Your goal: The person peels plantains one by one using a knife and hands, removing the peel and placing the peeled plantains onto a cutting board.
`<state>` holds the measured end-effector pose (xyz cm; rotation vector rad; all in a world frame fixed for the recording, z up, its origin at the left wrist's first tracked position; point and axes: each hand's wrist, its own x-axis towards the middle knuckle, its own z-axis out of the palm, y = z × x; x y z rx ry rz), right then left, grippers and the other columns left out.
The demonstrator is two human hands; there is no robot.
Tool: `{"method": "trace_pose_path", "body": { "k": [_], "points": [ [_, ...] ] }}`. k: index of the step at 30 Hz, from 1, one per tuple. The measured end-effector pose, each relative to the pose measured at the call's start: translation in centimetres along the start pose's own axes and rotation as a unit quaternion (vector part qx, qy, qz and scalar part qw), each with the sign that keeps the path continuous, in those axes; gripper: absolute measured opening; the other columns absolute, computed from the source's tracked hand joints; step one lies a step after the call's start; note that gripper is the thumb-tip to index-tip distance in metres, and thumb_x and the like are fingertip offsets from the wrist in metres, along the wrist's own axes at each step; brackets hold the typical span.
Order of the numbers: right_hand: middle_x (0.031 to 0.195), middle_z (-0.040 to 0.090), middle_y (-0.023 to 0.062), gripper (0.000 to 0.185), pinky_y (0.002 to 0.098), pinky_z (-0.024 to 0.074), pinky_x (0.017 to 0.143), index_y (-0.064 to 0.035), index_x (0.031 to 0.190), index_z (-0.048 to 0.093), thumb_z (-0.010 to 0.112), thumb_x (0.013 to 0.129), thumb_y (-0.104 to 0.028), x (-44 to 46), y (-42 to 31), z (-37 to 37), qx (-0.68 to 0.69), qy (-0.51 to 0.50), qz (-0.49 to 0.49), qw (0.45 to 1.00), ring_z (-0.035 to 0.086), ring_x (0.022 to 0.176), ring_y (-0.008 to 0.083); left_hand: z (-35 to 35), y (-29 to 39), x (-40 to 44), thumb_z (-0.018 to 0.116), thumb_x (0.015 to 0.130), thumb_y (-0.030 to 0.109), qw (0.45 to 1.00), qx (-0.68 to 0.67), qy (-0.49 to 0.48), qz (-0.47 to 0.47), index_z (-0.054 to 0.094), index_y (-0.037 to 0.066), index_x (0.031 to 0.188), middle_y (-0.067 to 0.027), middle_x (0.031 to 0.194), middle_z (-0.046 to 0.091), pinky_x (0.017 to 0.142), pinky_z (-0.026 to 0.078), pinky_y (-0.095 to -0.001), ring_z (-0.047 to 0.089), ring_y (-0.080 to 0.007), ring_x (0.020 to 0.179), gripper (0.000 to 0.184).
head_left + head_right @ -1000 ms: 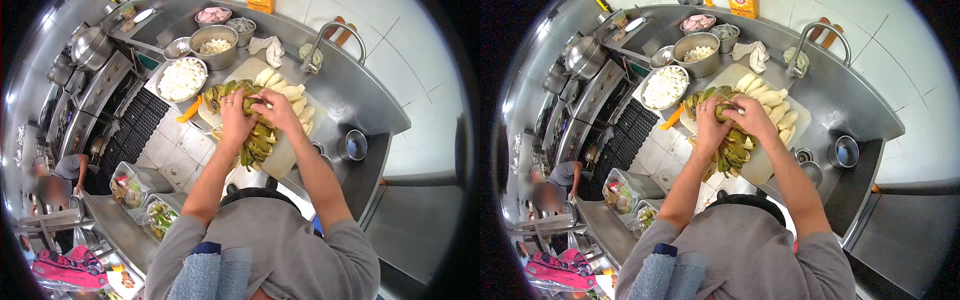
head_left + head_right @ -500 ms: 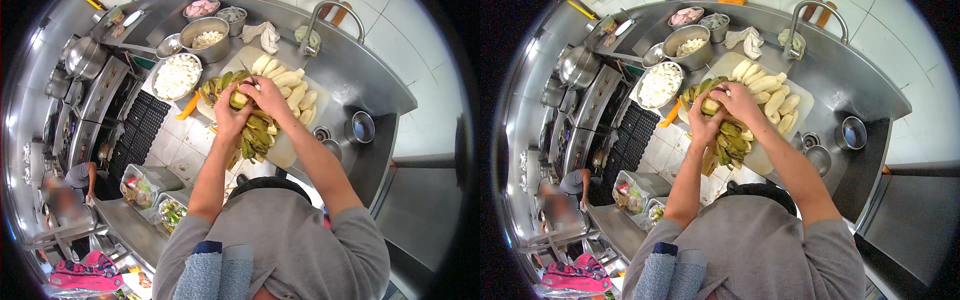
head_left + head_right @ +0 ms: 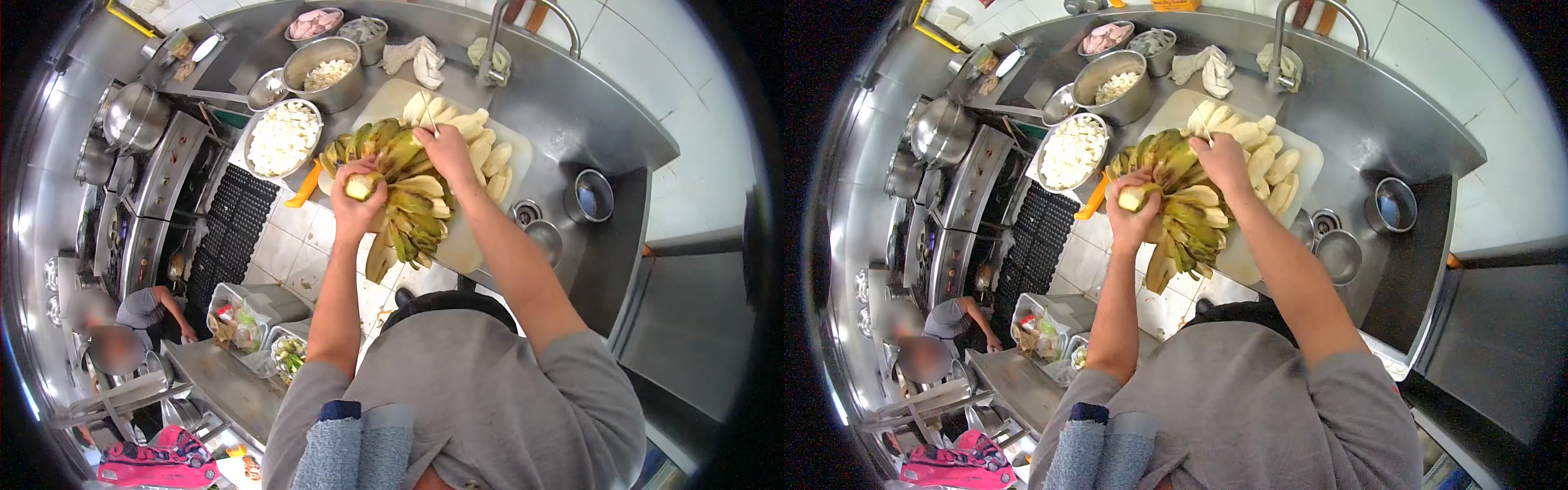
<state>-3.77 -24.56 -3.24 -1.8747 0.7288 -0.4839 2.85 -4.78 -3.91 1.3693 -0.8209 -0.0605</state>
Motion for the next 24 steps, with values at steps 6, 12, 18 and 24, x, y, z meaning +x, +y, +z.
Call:
{"method": "trace_pose_path", "body": {
  "k": [6,12,18,24],
  "points": [
    [0.114,0.067,0.0218,0.046,0.0392,0.0505,0.085,0.0014,0.110,0.068,0.079,0.082,-0.033,-1.9,-3.1,-2.2,-0.080,0.010,-0.074,0.994,0.066,0.099,0.0293,-0.6,1.2,0.6,0.078,0.078,0.003,0.994,-0.012,-0.085,-0.072,0.055,0.005,0.106,-0.0086,0.110,0.059,0.098,0.042,-0.0331,0.054,-0.0199,0.111,0.036],
    [0.099,0.067,0.0153,0.028,0.0396,0.0518,0.079,0.0010,0.103,0.069,0.076,0.081,-0.015,-6.3,-5.4,-2.0,0.007,-0.025,-0.159,0.987,0.066,0.086,0.0350,-0.6,-0.1,0.7,0.054,0.096,0.025,0.988,-0.070,-0.107,-0.084,0.058,0.003,0.112,-0.0082,0.112,0.058,0.102,0.036,-0.0319,0.051,-0.0188,0.110,0.027],
    [0.094,0.065,0.0122,0.026,0.0329,0.0499,0.072,0.0025,0.102,0.067,0.074,0.077,0.000,-8.1,-5.9,-0.7,0.086,-0.092,-0.247,0.961,0.062,0.078,0.0239,-0.9,-1.0,1.1,0.050,0.100,0.024,0.977,-0.126,-0.079,-0.153,0.057,0.003,0.114,-0.0048,0.111,0.057,0.097,0.037,-0.0294,0.051,-0.0150,0.107,0.027],
    [0.091,0.065,0.0094,0.023,0.0322,0.0494,0.070,0.0016,0.098,0.068,0.076,0.077,-0.002,-6.5,-5.1,0.0,0.067,-0.114,-0.269,0.954,0.061,0.076,0.0215,-0.8,-0.5,1.5,0.049,0.098,0.021,0.962,-0.212,-0.084,-0.150,0.058,0.002,0.112,-0.0054,0.109,0.057,0.094,0.039,-0.0289,0.051,-0.0137,0.103,0.025]
  ]
}}
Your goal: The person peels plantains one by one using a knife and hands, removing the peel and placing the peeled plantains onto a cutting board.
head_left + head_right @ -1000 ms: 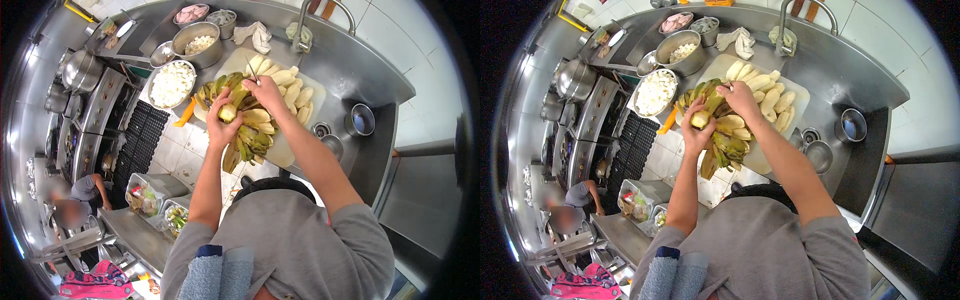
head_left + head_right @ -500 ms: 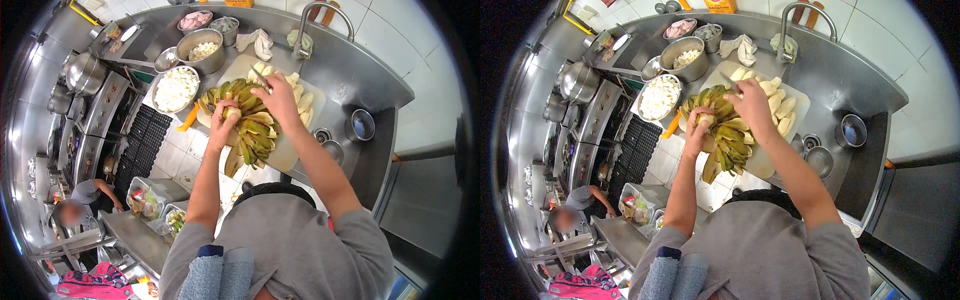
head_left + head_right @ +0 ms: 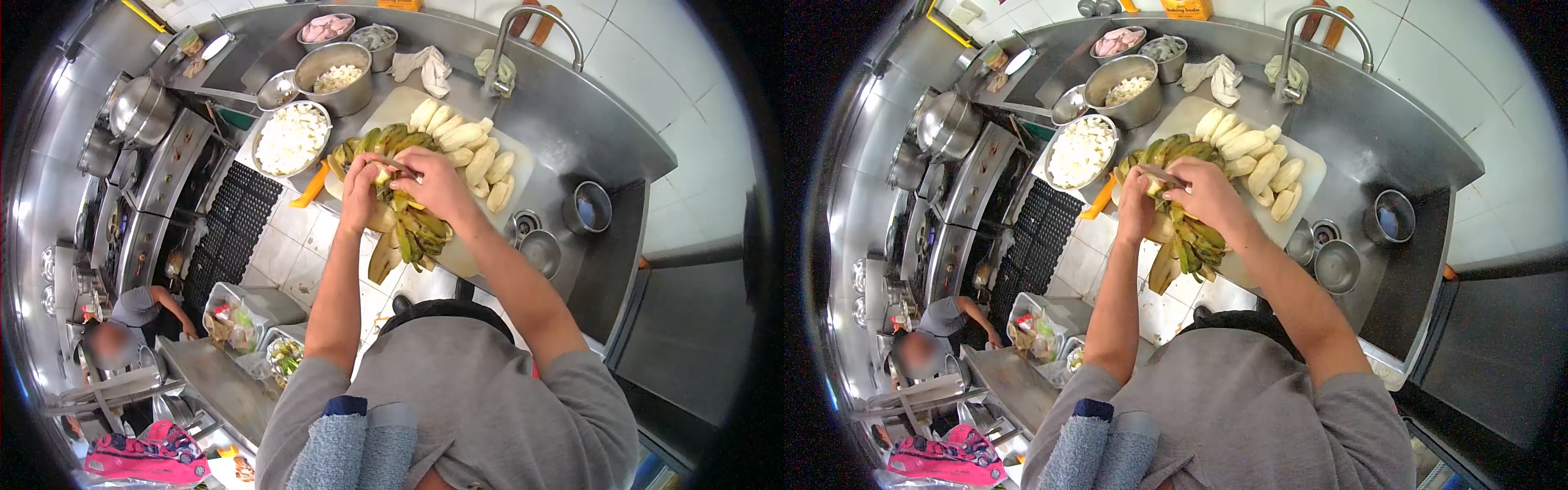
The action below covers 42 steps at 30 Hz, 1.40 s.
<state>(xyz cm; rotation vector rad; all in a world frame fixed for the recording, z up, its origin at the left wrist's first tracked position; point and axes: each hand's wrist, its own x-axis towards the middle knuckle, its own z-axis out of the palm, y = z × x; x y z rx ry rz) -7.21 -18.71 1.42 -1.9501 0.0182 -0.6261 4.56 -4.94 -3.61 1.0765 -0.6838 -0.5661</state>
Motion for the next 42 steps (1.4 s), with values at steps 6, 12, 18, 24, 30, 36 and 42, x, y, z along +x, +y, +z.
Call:
{"method": "trace_pose_path", "body": {
  "k": [6,12,18,24,30,36,42],
  "points": [
    [0.091,0.070,0.0047,0.019,0.0283,0.0509,0.075,0.0015,0.098,0.071,0.076,0.082,-0.007,0.8,2.0,-0.1,0.130,-0.069,0.099,0.984,0.066,0.082,0.0131,-0.5,-0.3,-0.3,0.048,0.087,0.012,0.998,-0.052,0.009,-0.015,0.057,0.002,0.107,-0.0072,0.109,0.058,0.095,0.040,-0.0298,0.053,-0.0157,0.102,0.023],
    [0.089,0.072,0.0057,0.027,0.0296,0.0511,0.075,-0.0012,0.101,0.073,0.078,0.082,-0.019,2.4,1.2,-1.0,0.113,-0.151,0.205,0.960,0.066,0.077,0.0135,-0.6,-0.7,-1.0,0.049,0.082,0.009,0.999,-0.048,0.009,0.005,0.054,0.004,0.106,-0.0081,0.112,0.056,0.097,0.040,-0.0318,0.052,-0.0176,0.105,0.025],
    [0.089,0.069,0.0049,0.031,0.0294,0.0503,0.076,-0.0024,0.103,0.072,0.080,0.079,-0.020,2.7,0.8,-2.0,0.097,-0.186,0.197,0.958,0.062,0.075,0.0130,-0.2,-0.6,-1.9,0.064,0.083,0.015,0.999,0.032,-0.015,0.031,0.050,0.006,0.105,-0.0074,0.112,0.054,0.098,0.040,-0.0329,0.051,-0.0187,0.106,0.027],
    [0.090,0.067,0.0039,0.038,0.0316,0.0521,0.072,-0.0013,0.106,0.069,0.076,0.073,-0.019,2.6,2.2,-1.0,0.062,-0.192,0.143,0.969,0.060,0.072,0.0161,0.1,-0.8,-2.5,0.074,0.077,0.008,0.970,0.233,-0.018,0.065,0.044,0.008,0.108,-0.0080,0.118,0.052,0.103,0.040,-0.0358,0.052,-0.0190,0.113,0.043],
    [0.099,0.071,0.0179,0.044,0.0371,0.0536,0.084,0.0020,0.108,0.065,0.073,0.069,-0.018,2.1,-0.9,-1.3,-0.094,-0.211,0.144,0.962,0.069,0.096,0.0275,2.6,1.1,-3.7,0.073,0.077,0.008,0.958,0.281,0.028,0.042,0.039,0.002,0.135,-0.0127,0.134,0.050,0.107,0.039,-0.0365,0.051,-0.0227,0.123,0.068],
    [0.105,0.072,0.0183,0.037,0.0372,0.0543,0.086,0.0014,0.109,0.065,0.069,0.074,-0.011,1.1,1.0,0.0,-0.153,-0.185,0.074,0.968,0.070,0.098,0.0300,3.2,1.9,-4.8,0.074,0.076,0.009,0.966,0.245,0.026,-0.074,0.026,0.003,0.153,-0.0158,0.136,0.052,0.106,0.042,-0.0358,0.055,-0.0234,0.122,0.091],
    [0.106,0.072,0.0094,0.041,0.0311,0.0528,0.081,-0.0016,0.115,0.068,0.076,0.077,-0.015,2.6,0.4,-2.8,-0.050,-0.270,0.148,0.950,0.067,0.086,0.0158,1.4,0.7,-4.7,0.074,0.077,0.013,0.975,0.212,0.034,-0.053,0.028,0.005,0.152,-0.0146,0.140,0.049,0.108,0.040,-0.0358,0.049,-0.0231,0.128,0.088]
  ]
}}
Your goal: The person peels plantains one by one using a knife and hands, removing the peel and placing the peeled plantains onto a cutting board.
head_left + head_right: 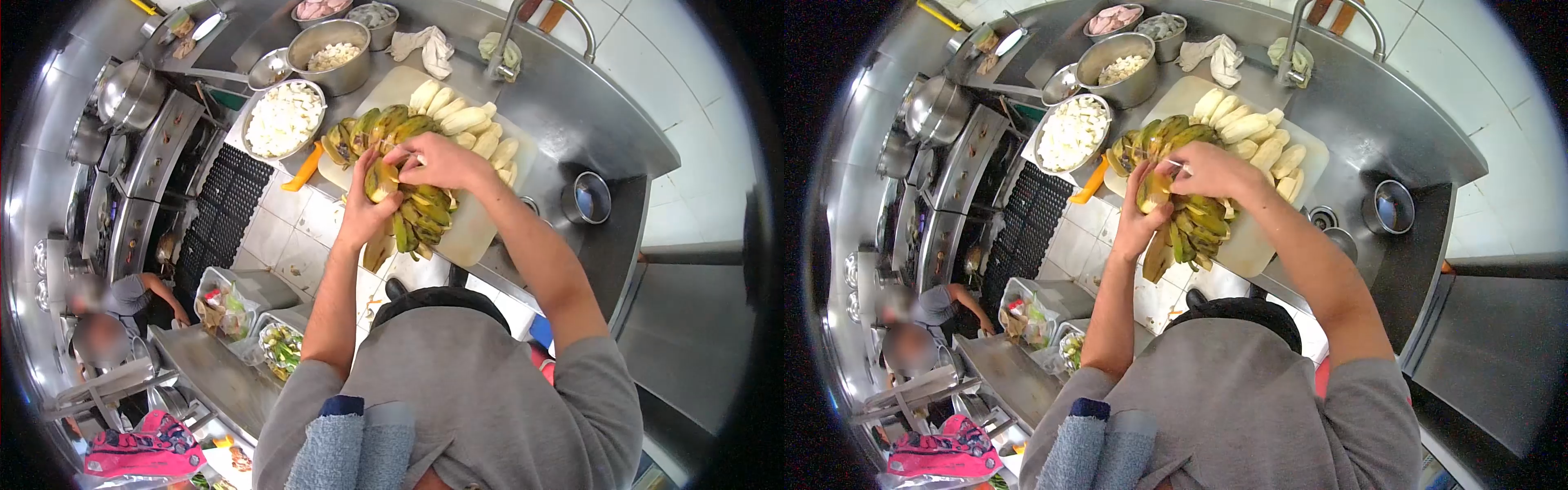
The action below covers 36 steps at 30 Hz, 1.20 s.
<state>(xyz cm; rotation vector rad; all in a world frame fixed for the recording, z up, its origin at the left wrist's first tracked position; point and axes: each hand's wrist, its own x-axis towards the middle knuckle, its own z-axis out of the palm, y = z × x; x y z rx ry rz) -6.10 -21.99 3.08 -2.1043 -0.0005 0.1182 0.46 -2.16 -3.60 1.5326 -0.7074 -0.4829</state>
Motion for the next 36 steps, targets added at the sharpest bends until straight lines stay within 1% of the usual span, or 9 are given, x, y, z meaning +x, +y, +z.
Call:
{"method": "trace_pose_path", "body": {
  "k": [3,6,9,12,18,21,27,33,36],
  "points": [
    [0.101,0.071,0.0091,0.048,0.0295,0.0522,0.077,-0.0011,0.113,0.068,0.083,0.073,-0.023,0.5,-0.7,0.4,-0.010,0.004,-0.043,0.999,0.064,0.080,0.0167,-0.1,0.3,-0.1,0.070,0.077,0.016,1.000,0.010,-0.007,-0.026,0.028,0.003,0.153,-0.0135,0.138,0.051,0.104,0.043,-0.0340,0.052,-0.0203,0.125,0.087],
    [0.098,0.069,0.0109,0.042,0.0303,0.0520,0.075,-0.0009,0.112,0.068,0.080,0.077,-0.021,1.1,-0.3,0.3,-0.067,0.002,-0.081,0.994,0.064,0.079,0.0198,-0.3,0.4,-0.3,0.070,0.077,0.015,0.998,-0.042,-0.016,-0.053,0.027,0.002,0.154,-0.0125,0.138,0.052,0.104,0.043,-0.0340,0.052,-0.0203,0.124,0.089],
    [0.098,0.067,0.0120,0.036,0.0345,0.0532,0.076,-0.0008,0.110,0.068,0.075,0.078,-0.013,1.1,0.2,0.4,-0.090,0.030,-0.216,0.972,0.065,0.082,0.0250,-0.5,-0.1,0.1,0.070,0.078,0.014,0.999,-0.034,-0.005,-0.038,0.025,0.000,0.155,-0.0118,0.136,0.053,0.103,0.044,-0.0330,0.054,-0.0202,0.121,0.090],
    [0.100,0.066,0.0122,0.039,0.0379,0.0546,0.078,-0.0011,0.112,0.067,0.072,0.075,-0.009,1.5,0.7,0.5,-0.187,0.061,-0.341,0.919,0.066,0.088,0.0291,-0.6,0.1,0.2,0.069,0.080,0.011,0.996,-0.069,-0.014,-0.062,0.025,0.002,0.156,-0.0107,0.135,0.055,0.101,0.046,-0.0323,0.056,-0.0196,0.119,0.089],
    [0.112,0.064,0.0122,0.049,0.0373,0.0574,0.079,-0.0025,0.119,0.062,0.073,0.071,-0.007,2.1,0.6,0.7,-0.258,0.053,-0.343,0.902,0.066,0.098,0.0303,-1.4,1.0,0.5,0.069,0.083,0.003,0.989,-0.098,-0.026,-0.111,0.028,0.004,0.154,-0.0112,0.132,0.057,0.100,0.049,-0.0325,0.059,-0.0196,0.117,0.082],
    [0.116,0.063,0.0121,0.048,0.0382,0.0581,0.079,-0.0031,0.118,0.062,0.074,0.071,-0.006,2.3,0.3,0.8,-0.249,0.063,-0.362,0.896,0.067,0.099,0.0303,-1.8,1.5,0.6,0.076,0.080,0.012,0.977,-0.123,-0.016,-0.173,0.028,0.001,0.154,-0.0137,0.144,0.048,0.107,0.042,-0.0319,0.049,-0.0196,0.130,0.089],
    [0.113,0.064,0.0123,0.050,0.0378,0.0588,0.079,-0.0040,0.120,0.061,0.074,0.072,-0.006,3.4,1.1,1.0,-0.238,0.068,-0.407,0.879,0.068,0.099,0.0301,-2.3,-0.4,0.8,0.076,0.081,0.008,0.990,-0.089,-0.027,-0.104,0.028,-0.001,0.153,-0.0141,0.143,0.048,0.107,0.043,-0.0320,0.050,-0.0192,0.128,0.087],
    [0.112,0.065,0.0125,0.047,0.0378,0.0589,0.078,-0.0049,0.121,0.060,0.072,0.076,-0.006,4.3,1.6,1.3,-0.243,0.072,-0.412,0.875,0.068,0.098,0.0303,-2.0,0.9,0.8,0.070,0.080,0.002,0.961,-0.215,-0.003,-0.177,0.027,-0.001,0.153,-0.0129,0.133,0.054,0.099,0.049,-0.0306,0.057,-0.0194,0.119,0.085],
    [0.098,0.062,0.0105,0.034,0.0386,0.0580,0.069,-0.0049,0.116,0.059,0.067,0.084,-0.014,4.8,1.2,1.3,-0.243,0.081,-0.432,0.865,0.068,0.085,0.0300,-2.2,0.6,1.0,0.061,0.080,-0.005,0.941,-0.269,0.004,-0.204,0.039,0.002,0.144,-0.0108,0.125,0.056,0.099,0.050,-0.0349,0.059,-0.0214,0.114,0.068]
  ]
}}
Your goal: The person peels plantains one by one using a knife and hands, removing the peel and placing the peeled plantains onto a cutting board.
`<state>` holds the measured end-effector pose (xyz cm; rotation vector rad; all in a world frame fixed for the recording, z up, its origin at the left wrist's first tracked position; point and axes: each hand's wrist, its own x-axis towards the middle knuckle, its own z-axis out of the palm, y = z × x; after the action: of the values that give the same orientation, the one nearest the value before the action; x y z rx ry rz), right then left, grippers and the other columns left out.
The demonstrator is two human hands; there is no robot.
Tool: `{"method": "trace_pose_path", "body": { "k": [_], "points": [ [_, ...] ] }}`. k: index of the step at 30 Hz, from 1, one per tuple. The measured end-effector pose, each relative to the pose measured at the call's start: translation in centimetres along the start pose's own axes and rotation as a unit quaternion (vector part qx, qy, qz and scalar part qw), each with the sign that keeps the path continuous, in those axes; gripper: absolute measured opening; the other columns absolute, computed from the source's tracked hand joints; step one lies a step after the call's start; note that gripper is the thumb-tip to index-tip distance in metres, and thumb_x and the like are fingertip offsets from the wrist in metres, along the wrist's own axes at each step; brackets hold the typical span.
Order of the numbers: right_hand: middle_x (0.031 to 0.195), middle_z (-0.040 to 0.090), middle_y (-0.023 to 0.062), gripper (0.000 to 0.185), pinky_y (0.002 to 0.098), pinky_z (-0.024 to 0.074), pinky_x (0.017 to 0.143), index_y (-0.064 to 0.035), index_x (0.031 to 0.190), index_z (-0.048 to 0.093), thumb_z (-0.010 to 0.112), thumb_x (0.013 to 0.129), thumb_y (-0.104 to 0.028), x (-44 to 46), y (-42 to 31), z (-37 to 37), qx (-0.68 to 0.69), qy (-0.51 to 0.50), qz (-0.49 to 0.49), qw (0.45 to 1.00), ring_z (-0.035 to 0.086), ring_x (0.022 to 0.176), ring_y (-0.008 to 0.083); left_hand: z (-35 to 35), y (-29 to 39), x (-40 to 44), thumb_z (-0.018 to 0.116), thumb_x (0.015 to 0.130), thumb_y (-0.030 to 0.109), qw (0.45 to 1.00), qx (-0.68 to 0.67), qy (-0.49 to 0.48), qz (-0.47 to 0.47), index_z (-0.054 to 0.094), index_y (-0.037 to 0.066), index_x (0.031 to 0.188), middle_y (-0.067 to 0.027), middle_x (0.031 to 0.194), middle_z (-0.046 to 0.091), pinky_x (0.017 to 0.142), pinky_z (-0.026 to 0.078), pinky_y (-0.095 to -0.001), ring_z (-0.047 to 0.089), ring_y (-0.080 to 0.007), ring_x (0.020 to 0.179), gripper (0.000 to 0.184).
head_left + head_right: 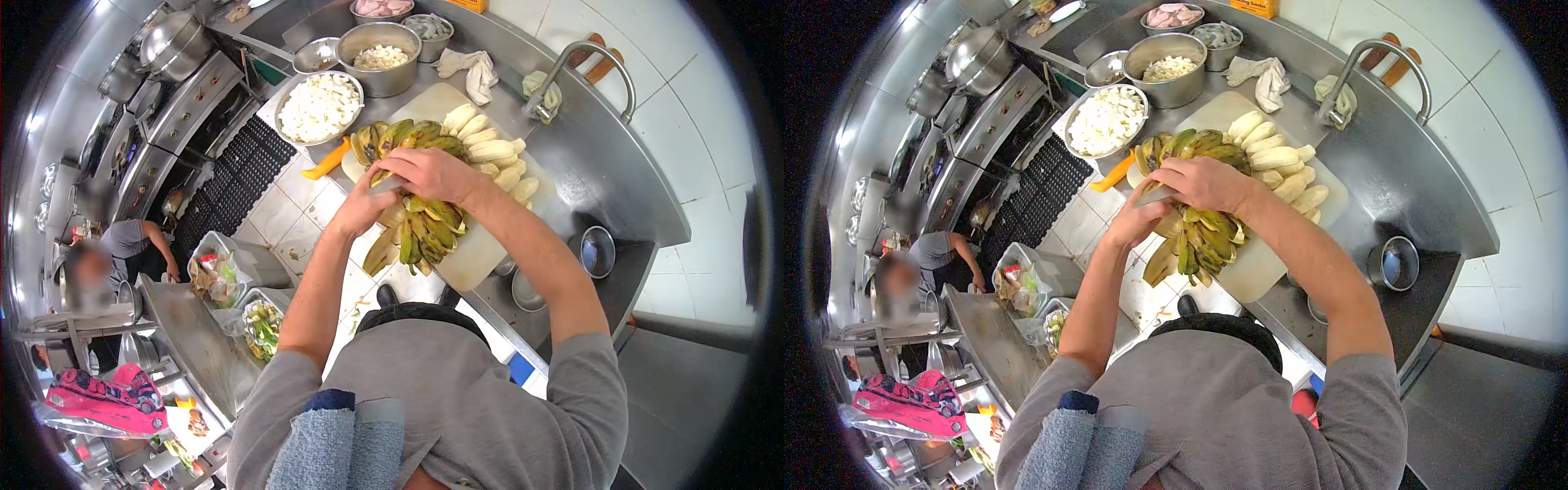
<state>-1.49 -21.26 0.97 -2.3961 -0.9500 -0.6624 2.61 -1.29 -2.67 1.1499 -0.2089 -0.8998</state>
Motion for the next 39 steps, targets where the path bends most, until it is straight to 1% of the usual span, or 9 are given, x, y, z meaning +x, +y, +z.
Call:
{"method": "trace_pose_path", "body": {
  "k": [3,9,12,16,23,24,26,30,39],
  "points": [
    [0.095,0.059,0.0104,0.032,0.0390,0.0573,0.068,-0.0056,0.114,0.059,0.066,0.084,-0.014,0.4,0.0,-0.4,0.043,-0.022,0.026,0.999,0.066,0.083,0.0305,-0.6,-0.1,0.6,0.061,0.078,-0.003,1.000,0.015,-0.023,0.011,0.028,0.000,0.152,-0.0114,0.122,0.059,0.088,0.052,-0.0315,0.061,-0.0188,0.106,0.081],
    [0.096,0.059,0.0110,0.029,0.0390,0.0555,0.073,-0.0059,0.114,0.063,0.065,0.087,-0.014,1.2,0.2,-1.1,0.039,-0.075,-0.026,0.996,0.064,0.086,0.0307,1.1,0.2,-0.7,0.063,0.078,0.000,1.000,-0.009,-0.027,0.014,0.034,0.002,0.147,-0.0121,0.119,0.057,0.089,0.050,-0.0317,0.059,-0.0172,0.105,0.075],
    [0.108,0.061,0.0120,0.035,0.0378,0.0525,0.080,-0.0024,0.120,0.063,0.068,0.087,-0.011,0.6,-0.4,-2.1,0.169,-0.063,0.130,0.975,0.063,0.093,0.0306,1.4,-0.5,-0.6,0.063,0.079,0.001,1.000,-0.008,0.009,0.007,0.034,0.003,0.149,-0.0107,0.123,0.055,0.091,0.050,-0.0303,0.057,-0.0164,0.107,0.076],
    [0.099,0.062,0.0129,0.033,0.0388,0.0523,0.081,-0.0020,0.118,0.065,0.067,0.087,-0.011,-0.1,-0.9,-2.0,0.168,-0.067,0.168,0.969,0.063,0.091,0.0319,1.8,-0.5,-0.5,0.060,0.082,-0.005,0.999,-0.009,-0.009,0.051,0.027,0.005,0.153,-0.0097,0.126,0.055,0.094,0.049,-0.0328,0.058,-0.0189,0.110,0.079],
    [0.099,0.063,0.0143,0.028,0.0404,0.0526,0.080,-0.0010,0.110,0.067,0.064,0.082,-0.002,0.7,-1.8,-0.8,0.037,-0.006,0.066,0.997,0.063,0.089,0.0343,1.7,-0.8,0.6,0.063,0.080,0.004,0.996,0.028,-0.016,0.087,0.057,0.005,0.117,-0.0047,0.098,0.061,0.074,0.050,-0.0269,0.059,-0.0138,0.085,0.038],
    [0.098,0.063,0.0154,0.027,0.0406,0.0529,0.079,-0.0009,0.108,0.068,0.064,0.082,0.000,0.8,-2.1,-0.6,0.041,-0.007,0.092,0.995,0.063,0.088,0.0355,2.7,0.4,-0.6,0.063,0.079,0.005,0.997,0.042,0.046,0.041,0.056,0.005,0.118,-0.0042,0.098,0.060,0.074,0.048,-0.0259,0.057,-0.0126,0.085,0.040],
    [0.096,0.063,0.0166,0.027,0.0415,0.0534,0.076,-0.0012,0.107,0.068,0.064,0.080,0.003,0.7,-2.2,0.3,0.063,0.024,0.177,0.982,0.063,0.085,0.0373,1.7,-0.9,0.7,0.063,0.079,0.003,0.997,-0.024,0.007,0.080,0.052,0.003,0.123,-0.0053,0.098,0.060,0.078,0.047,-0.0263,0.056,-0.0130,0.088,0.045],
    [0.092,0.062,0.0169,0.027,0.0425,0.0534,0.072,-0.0016,0.105,0.067,0.064,0.079,0.005,1.0,-3.0,-0.1,0.046,0.049,0.166,0.984,0.063,0.082,0.0379,1.8,-0.9,0.4,0.063,0.078,0.002,0.993,-0.094,0.015,0.075,0.054,0.003,0.121,-0.0054,0.097,0.060,0.080,0.048,-0.0270,0.057,-0.0136,0.089,0.043],
    [0.089,0.064,0.0165,0.023,0.0421,0.0534,0.072,-0.0009,0.103,0.068,0.064,0.080,0.002,0.2,-4.2,1.2,0.064,0.127,0.200,0.969,0.064,0.082,0.0357,1.2,-1.3,0.7,0.063,0.081,0.009,0.994,-0.030,0.002,0.101,0.055,0.003,0.125,-0.0026,0.094,0.062,0.080,0.047,-0.0249,0.058,-0.0112,0.086,0.046]
  ]
}}
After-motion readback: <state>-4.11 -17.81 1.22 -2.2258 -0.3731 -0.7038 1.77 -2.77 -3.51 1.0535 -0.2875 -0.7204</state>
